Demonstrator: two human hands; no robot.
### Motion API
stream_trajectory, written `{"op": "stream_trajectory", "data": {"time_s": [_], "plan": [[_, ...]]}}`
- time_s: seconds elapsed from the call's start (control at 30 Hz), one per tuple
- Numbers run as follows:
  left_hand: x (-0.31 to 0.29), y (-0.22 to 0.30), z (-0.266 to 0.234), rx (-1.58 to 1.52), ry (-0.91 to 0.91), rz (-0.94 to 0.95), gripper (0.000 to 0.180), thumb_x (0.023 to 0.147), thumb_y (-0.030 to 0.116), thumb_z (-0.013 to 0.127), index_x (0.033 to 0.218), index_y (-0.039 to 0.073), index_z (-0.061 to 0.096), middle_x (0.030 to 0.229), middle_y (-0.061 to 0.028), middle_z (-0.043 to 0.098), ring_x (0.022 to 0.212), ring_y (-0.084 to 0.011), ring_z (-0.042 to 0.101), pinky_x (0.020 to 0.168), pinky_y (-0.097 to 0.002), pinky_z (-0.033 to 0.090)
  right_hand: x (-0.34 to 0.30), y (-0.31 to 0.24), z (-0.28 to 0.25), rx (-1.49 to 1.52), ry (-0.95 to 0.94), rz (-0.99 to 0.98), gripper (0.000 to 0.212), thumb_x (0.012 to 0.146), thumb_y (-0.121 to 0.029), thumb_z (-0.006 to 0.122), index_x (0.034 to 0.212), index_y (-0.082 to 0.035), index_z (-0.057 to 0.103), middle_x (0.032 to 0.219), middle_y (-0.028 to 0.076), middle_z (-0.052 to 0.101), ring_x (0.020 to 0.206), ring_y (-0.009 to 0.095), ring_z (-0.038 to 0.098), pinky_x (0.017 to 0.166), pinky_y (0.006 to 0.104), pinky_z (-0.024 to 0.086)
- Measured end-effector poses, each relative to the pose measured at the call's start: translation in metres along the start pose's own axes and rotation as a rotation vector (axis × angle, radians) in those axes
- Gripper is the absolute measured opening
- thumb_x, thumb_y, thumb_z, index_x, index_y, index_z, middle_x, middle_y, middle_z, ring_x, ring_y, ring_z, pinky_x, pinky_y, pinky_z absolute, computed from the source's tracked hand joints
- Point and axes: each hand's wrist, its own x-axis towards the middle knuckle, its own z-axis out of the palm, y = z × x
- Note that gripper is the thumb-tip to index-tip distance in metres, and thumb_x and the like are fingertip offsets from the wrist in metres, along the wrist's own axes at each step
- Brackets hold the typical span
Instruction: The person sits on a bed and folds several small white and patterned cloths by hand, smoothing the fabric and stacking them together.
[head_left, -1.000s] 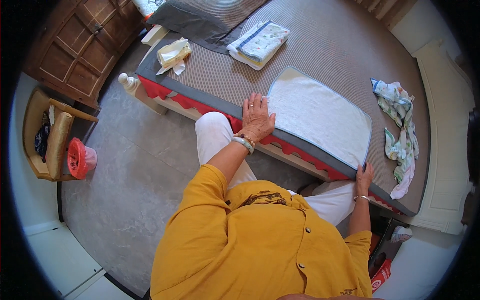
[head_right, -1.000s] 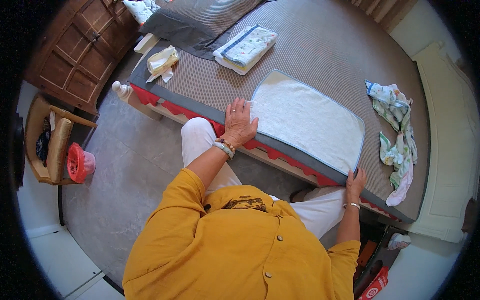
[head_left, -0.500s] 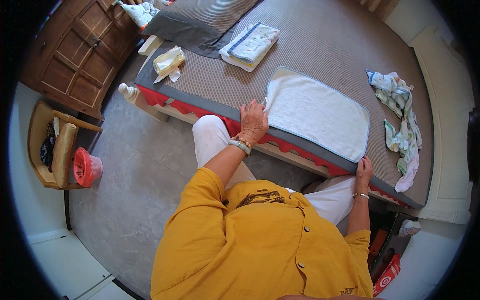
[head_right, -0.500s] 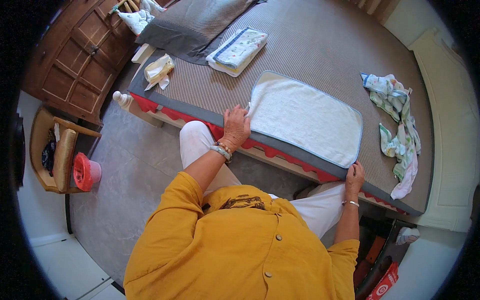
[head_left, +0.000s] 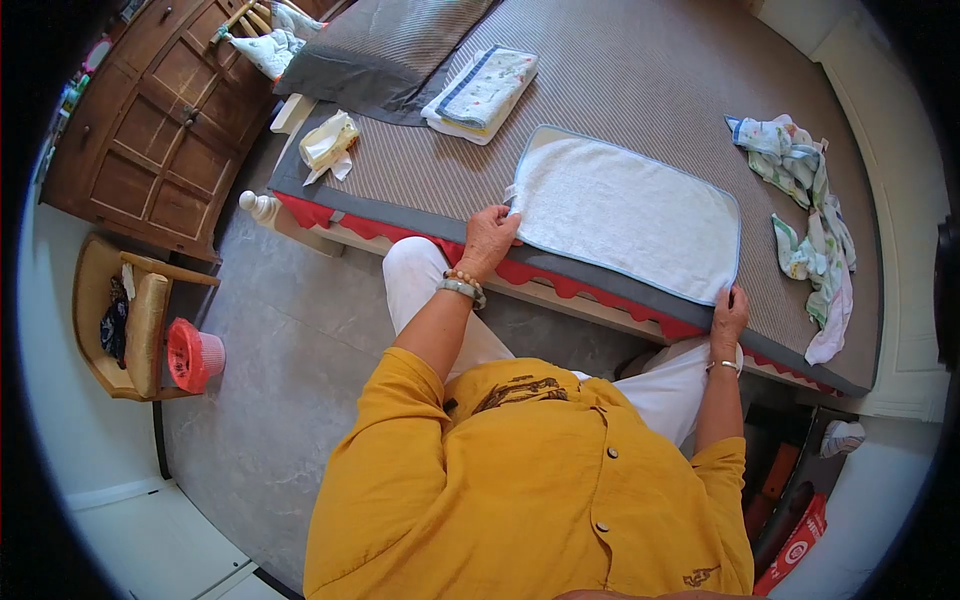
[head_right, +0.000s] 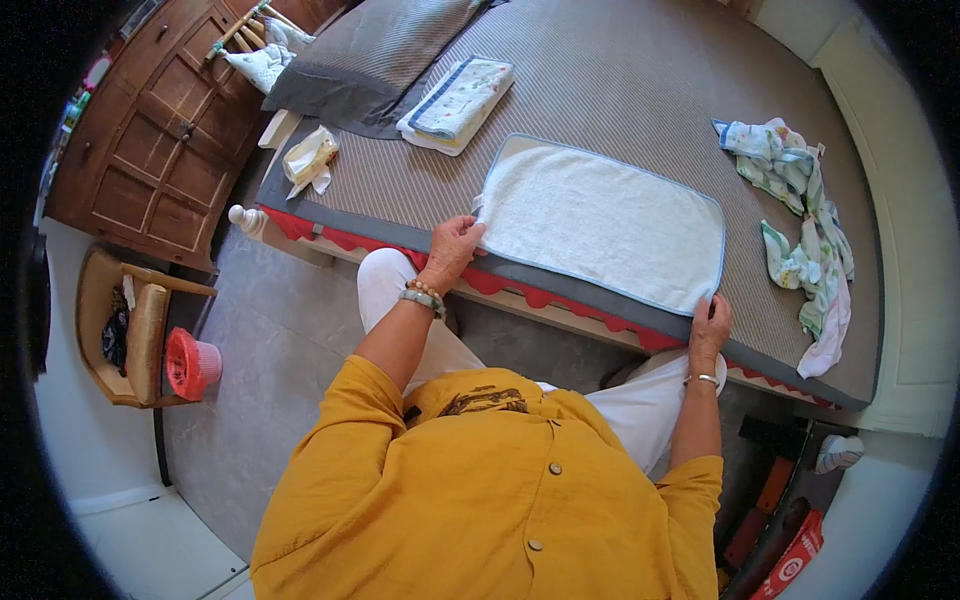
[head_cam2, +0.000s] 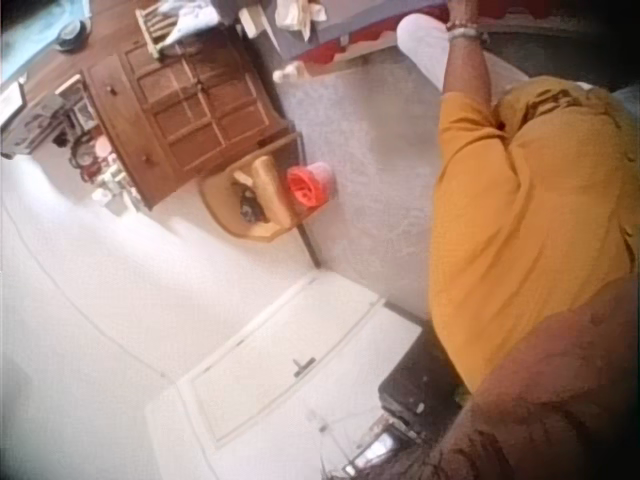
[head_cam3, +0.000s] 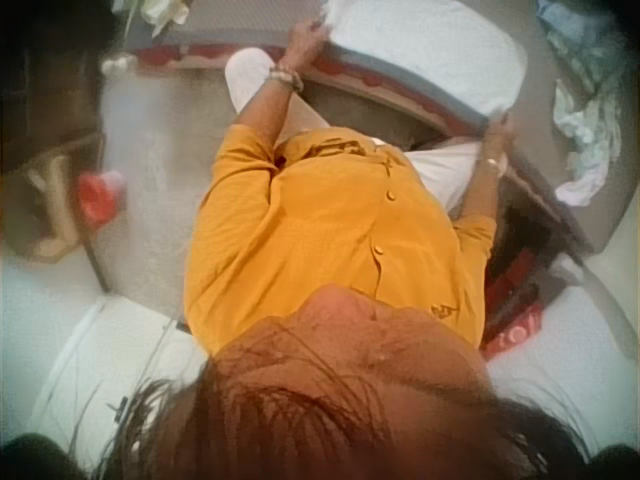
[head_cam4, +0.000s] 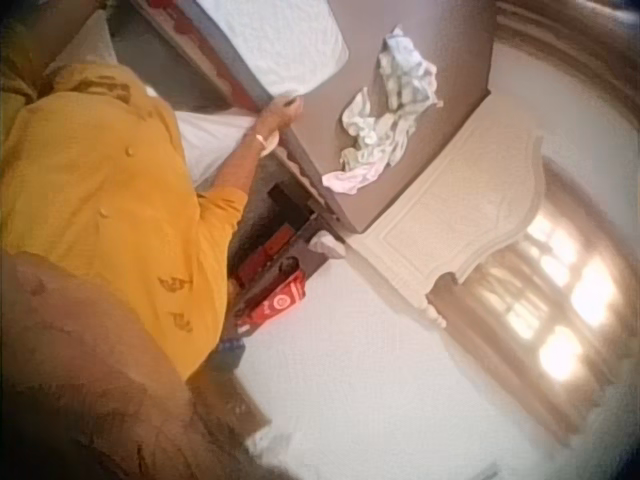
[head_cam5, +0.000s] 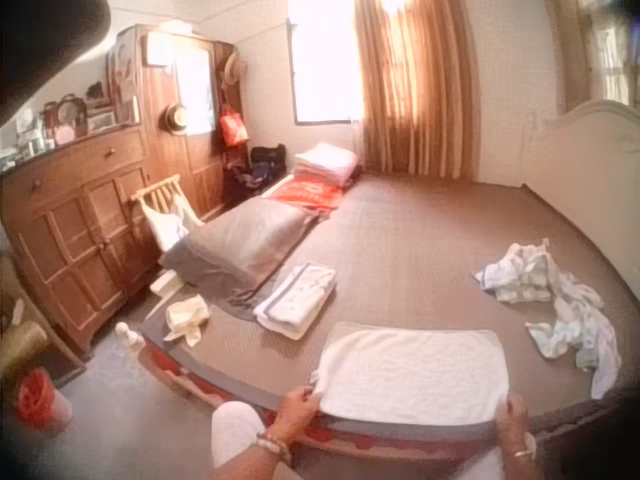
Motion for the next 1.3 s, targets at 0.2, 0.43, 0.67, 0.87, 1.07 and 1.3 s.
{"op": "stream_trajectory", "data": {"time_s": [0.2, 0.43, 0.67, 0.87, 1.07, 1.3], "plan": [[0.006, -0.018, 0.001, 0.086, -0.030, 0.106, 0.030, 0.084, 0.017, 0.065, 0.101, -0.008, 0.065, 0.073, -0.0116, 0.068, 0.058, -0.0150, 0.065, 0.057, -0.0286, 0.053, -0.002, -0.015, 0.003, -0.226, 0.072, -0.015, 0.040, 0.085, -0.027, 0.063, 0.112, 0.002, 0.063, 0.125, 0.018, 0.057, 0.115, 0.034, 0.055, 0.099, 0.0403, 0.043], [0.003, -0.014, 0.003, 0.244, -0.036, 0.160, 0.024, 0.086, 0.013, 0.063, 0.100, -0.007, 0.064, 0.077, -0.0077, 0.068, 0.059, -0.0108, 0.063, 0.055, -0.0247, 0.053, -0.001, -0.017, 0.002, -0.178, 0.016, 0.041, 0.040, 0.086, -0.028, 0.062, 0.113, 0.002, 0.062, 0.125, 0.019, 0.056, 0.115, 0.034, 0.055, 0.100, 0.0408, 0.043], [0.007, -0.028, 0.005, 0.504, 0.119, 0.399, 0.027, 0.083, 0.021, 0.060, 0.096, -0.002, 0.067, 0.074, -0.0152, 0.068, 0.062, -0.0239, 0.069, 0.064, -0.0354, 0.055, 0.006, -0.002, 0.007, -0.145, 0.095, -0.053, 0.028, 0.081, -0.023, 0.064, 0.095, 0.002, 0.065, 0.102, 0.020, 0.061, 0.099, 0.037, 0.057, 0.089, 0.0443, 0.045], [-0.003, -0.011, -0.003, 0.238, -0.050, 0.182, 0.022, 0.088, 0.013, 0.062, 0.101, -0.005, 0.064, 0.077, -0.0064, 0.066, 0.063, -0.0106, 0.063, 0.057, -0.0262, 0.051, 0.008, 0.012, -0.006, 0.559, -0.031, 0.218, 0.018, 0.084, -0.016, 0.064, 0.086, 0.001, 0.067, 0.074, 0.003, 0.059, 0.066, 0.013, 0.055, 0.063, 0.0295, 0.046], [-0.004, -0.011, 0.001, 0.142, -0.030, 0.191, 0.019, 0.088, 0.012, 0.062, 0.099, -0.004, 0.064, 0.075, -0.0069, 0.067, 0.058, -0.0100, 0.062, 0.055, -0.0251, 0.050, 0.000, -0.023, -0.021, 0.653, -0.041, 0.352, 0.017, 0.087, -0.016, 0.064, 0.095, -0.001, 0.068, 0.076, -0.002, 0.060, 0.063, 0.005, 0.051, 0.055, 0.0209, 0.042], [-0.010, -0.003, 0.000, -0.056, -0.116, 0.088, 0.017, 0.089, 0.007, 0.064, 0.101, -0.004, 0.061, 0.080, -0.0035, 0.065, 0.065, -0.0090, 0.062, 0.058, -0.0214, 0.051, -0.009, 0.000, -0.007, 0.382, 0.059, 0.091, 0.020, 0.085, -0.010, 0.066, 0.102, 0.001, 0.067, 0.083, 0.000, 0.062, 0.070, 0.009, 0.056, 0.063, 0.0237, 0.047]]}}
